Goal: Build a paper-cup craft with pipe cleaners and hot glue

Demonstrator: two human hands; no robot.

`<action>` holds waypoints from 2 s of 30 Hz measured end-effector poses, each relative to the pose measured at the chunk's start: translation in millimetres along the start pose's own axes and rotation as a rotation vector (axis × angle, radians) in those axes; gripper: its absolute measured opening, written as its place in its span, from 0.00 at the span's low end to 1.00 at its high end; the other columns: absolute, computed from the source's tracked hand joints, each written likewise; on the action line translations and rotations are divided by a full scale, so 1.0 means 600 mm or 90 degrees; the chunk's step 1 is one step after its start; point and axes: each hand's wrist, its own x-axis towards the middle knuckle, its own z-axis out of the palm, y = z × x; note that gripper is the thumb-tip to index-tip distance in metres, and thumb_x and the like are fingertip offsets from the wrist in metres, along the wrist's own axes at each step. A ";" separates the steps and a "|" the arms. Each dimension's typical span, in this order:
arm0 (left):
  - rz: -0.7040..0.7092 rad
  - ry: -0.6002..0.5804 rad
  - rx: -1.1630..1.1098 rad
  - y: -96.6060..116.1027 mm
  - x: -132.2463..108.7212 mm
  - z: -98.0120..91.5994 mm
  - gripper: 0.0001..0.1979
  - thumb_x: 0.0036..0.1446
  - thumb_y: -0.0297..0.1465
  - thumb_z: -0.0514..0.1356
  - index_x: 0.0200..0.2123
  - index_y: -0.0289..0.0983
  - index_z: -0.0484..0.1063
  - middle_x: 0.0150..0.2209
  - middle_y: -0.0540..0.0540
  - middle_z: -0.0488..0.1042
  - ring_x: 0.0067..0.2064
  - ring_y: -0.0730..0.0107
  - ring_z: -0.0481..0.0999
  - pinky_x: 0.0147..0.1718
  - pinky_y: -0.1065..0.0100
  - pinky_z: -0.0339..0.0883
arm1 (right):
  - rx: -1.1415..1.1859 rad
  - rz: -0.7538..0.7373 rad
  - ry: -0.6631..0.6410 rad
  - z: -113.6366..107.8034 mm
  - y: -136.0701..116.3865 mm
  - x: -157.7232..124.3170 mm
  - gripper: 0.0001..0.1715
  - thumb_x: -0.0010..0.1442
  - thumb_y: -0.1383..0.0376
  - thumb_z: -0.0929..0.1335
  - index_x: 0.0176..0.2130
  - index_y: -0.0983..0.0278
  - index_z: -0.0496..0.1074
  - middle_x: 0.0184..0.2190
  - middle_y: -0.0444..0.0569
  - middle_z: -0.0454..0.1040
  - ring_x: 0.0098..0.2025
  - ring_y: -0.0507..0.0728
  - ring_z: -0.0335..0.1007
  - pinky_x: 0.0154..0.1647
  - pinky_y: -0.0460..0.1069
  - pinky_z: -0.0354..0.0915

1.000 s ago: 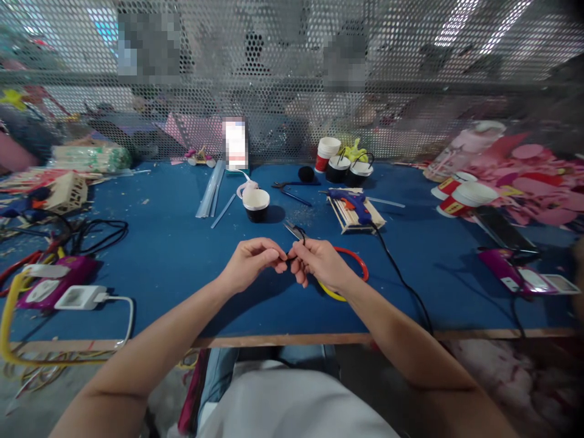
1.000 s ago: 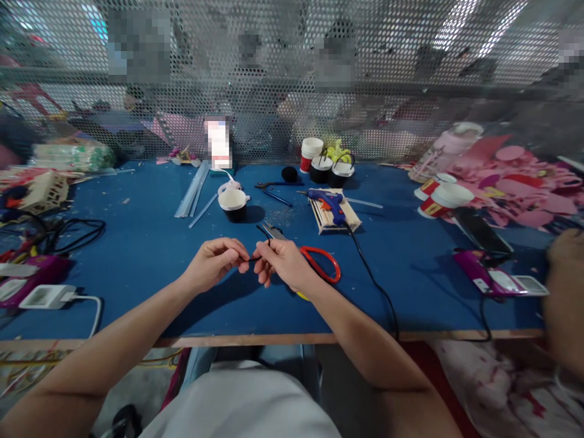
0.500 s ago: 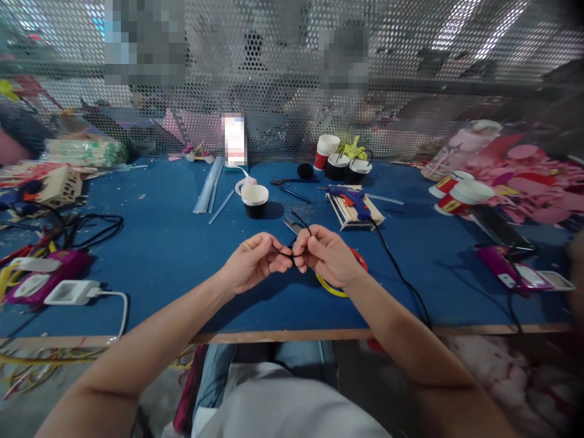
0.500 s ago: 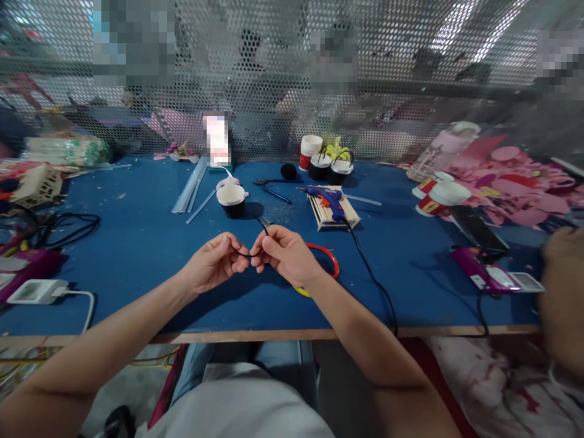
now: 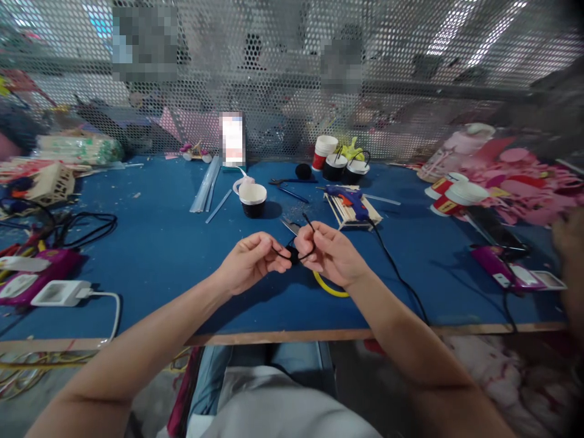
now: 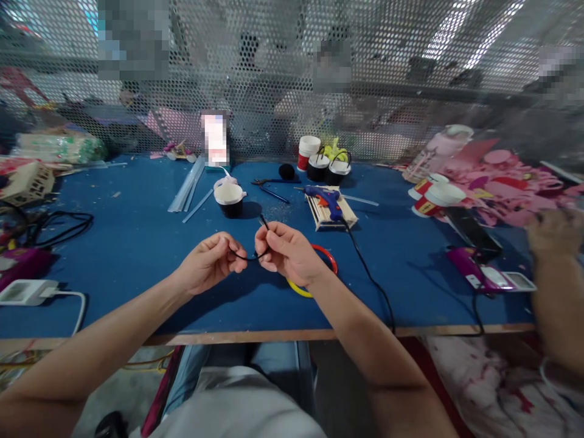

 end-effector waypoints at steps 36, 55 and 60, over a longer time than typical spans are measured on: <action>0.043 0.042 0.080 -0.009 0.005 -0.009 0.06 0.44 0.26 0.65 0.29 0.32 0.73 0.33 0.46 0.76 0.34 0.72 0.76 0.37 0.70 0.68 | -0.117 -0.056 0.141 -0.004 0.023 0.018 0.11 0.53 0.59 0.68 0.30 0.63 0.64 0.25 0.41 0.68 0.22 0.47 0.64 0.23 0.43 0.61; 0.075 0.106 0.230 0.037 0.007 -0.008 0.10 0.50 0.35 0.61 0.33 0.33 0.72 0.26 0.48 0.73 0.24 0.77 0.71 0.22 0.75 0.63 | -0.624 -0.099 0.305 -0.036 -0.044 0.022 0.17 0.55 0.54 0.64 0.33 0.67 0.68 0.25 0.48 0.71 0.23 0.51 0.67 0.24 0.47 0.65; 0.135 0.106 0.471 0.049 0.015 -0.006 0.11 0.52 0.36 0.58 0.34 0.34 0.74 0.25 0.48 0.71 0.22 0.79 0.66 0.21 0.76 0.59 | -1.088 -0.139 0.592 -0.108 -0.124 0.033 0.13 0.55 0.61 0.64 0.35 0.68 0.70 0.33 0.55 0.74 0.36 0.58 0.70 0.39 0.52 0.64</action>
